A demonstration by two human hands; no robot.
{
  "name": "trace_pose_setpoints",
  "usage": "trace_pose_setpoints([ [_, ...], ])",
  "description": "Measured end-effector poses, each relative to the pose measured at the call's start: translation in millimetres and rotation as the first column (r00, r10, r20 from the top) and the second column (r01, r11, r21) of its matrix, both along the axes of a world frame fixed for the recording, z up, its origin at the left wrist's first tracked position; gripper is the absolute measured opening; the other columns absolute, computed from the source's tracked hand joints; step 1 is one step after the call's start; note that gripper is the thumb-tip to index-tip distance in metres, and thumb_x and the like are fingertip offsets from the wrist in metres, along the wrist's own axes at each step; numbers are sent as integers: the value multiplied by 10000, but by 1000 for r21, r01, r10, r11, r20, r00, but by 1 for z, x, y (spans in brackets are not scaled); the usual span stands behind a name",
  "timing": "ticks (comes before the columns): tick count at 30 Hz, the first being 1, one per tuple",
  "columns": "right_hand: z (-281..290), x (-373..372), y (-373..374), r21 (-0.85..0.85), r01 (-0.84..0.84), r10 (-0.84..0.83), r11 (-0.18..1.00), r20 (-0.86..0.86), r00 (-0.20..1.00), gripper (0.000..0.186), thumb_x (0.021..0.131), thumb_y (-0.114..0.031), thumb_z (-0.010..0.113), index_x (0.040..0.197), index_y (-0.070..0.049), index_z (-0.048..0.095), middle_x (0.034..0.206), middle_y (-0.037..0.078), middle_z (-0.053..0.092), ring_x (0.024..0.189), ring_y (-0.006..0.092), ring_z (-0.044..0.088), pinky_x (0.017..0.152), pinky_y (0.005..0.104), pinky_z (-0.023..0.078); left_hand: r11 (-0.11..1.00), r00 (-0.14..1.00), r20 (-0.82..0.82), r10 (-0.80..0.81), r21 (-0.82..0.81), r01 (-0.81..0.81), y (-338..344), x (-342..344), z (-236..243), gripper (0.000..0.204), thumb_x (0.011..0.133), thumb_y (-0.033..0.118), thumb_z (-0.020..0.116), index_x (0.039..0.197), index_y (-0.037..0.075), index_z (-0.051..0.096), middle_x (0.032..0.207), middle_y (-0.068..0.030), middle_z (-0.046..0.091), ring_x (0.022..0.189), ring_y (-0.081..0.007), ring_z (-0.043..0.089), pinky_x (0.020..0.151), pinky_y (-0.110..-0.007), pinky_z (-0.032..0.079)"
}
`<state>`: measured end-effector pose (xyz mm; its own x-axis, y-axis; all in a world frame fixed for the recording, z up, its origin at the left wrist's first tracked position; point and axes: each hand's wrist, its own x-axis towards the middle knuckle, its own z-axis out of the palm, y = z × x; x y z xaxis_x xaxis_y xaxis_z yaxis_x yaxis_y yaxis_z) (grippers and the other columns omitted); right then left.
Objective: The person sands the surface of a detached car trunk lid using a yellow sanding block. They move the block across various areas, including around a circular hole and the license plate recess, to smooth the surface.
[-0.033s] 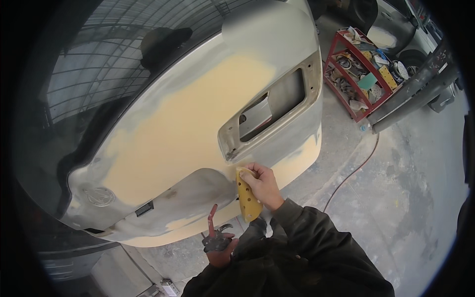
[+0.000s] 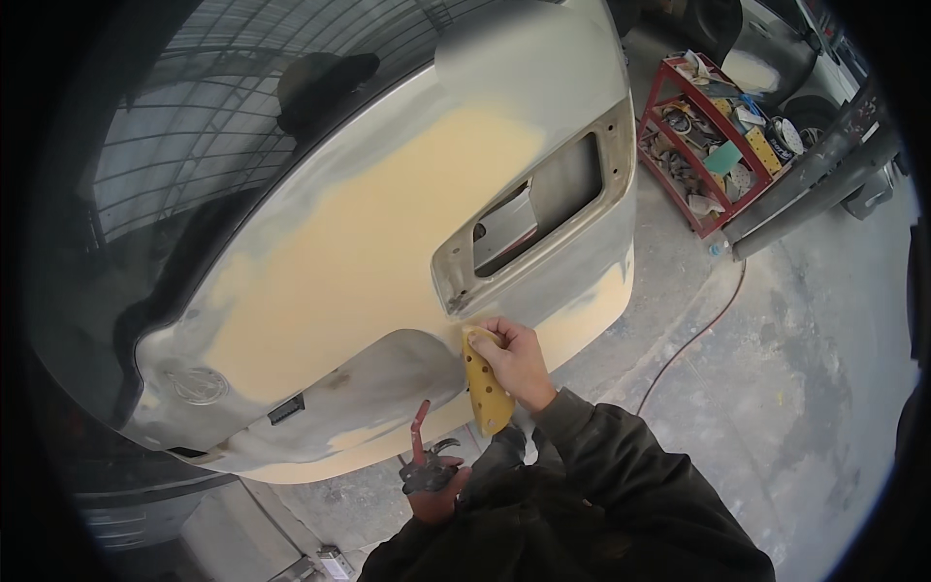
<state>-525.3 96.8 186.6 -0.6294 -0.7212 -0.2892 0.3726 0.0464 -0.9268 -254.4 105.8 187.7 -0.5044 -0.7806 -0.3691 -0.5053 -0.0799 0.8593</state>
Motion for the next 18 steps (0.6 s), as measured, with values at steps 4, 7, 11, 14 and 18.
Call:
trace_pose_setpoints([
  [4, 22, 0, -18, 76, 62, -51, 995, -140, 989, 255, 907, -232, 736, 930, 20, 708, 742, 62, 693, 667, 100, 624, 628, 294, 516, 998, 999, 34, -34, -47, 36, -6, 12, -10, 692, 801, 106, 823, 1404, -43, 518, 833, -50, 728, 738, -148, 674, 685, -303, 527],
  [7, 30, -3, -23, 184, 139, -86, 973, -268, 959, 260, 894, -219, 757, 853, 36, 722, 672, 65, 677, 615, 98, 619, 574, 285, 507, 999, 1000, 14, 2, -35, -1, -7, 8, -5, 507, 802, 126, 828, 1242, -23, 624, 823, -49, 731, 734, -155, 679, 691, -314, 529],
  [11, 20, 5, -33, 147, 323, -159, 935, -641, 751, 262, 877, -200, 765, 796, 43, 713, 625, 76, 661, 574, 124, 623, 543, 299, 503, 991, 998, 45, -46, -127, 52, -10, -2, 4, 215, 810, 155, 830, 946, 27, 723, 798, -60, 727, 708, -189, 685, 690, -337, 531],
  [14, 26, 6, -38, 172, 265, -171, 949, -424, 889, 241, 871, -176, 762, 783, 41, 705, 619, 75, 657, 561, 141, 626, 533, 311, 500, 969, 992, 12, -124, -213, 124, -17, 0, -9, 175, 822, 173, 822, 911, 51, 734, 780, -80, 721, 704, -224, 691, 687, -349, 531],
  [18, 17, 3, -39, 91, 139, -159, 986, 278, 947, 212, 886, -173, 733, 776, 5, 698, 617, 106, 647, 542, 179, 642, 523, 350, 503, 966, 989, 15, -148, -212, 148, -19, -5, -4, 158, 832, 193, 815, 871, 61, 740, 760, -85, 714, 704, -241, 693, 685, -360, 530],
])
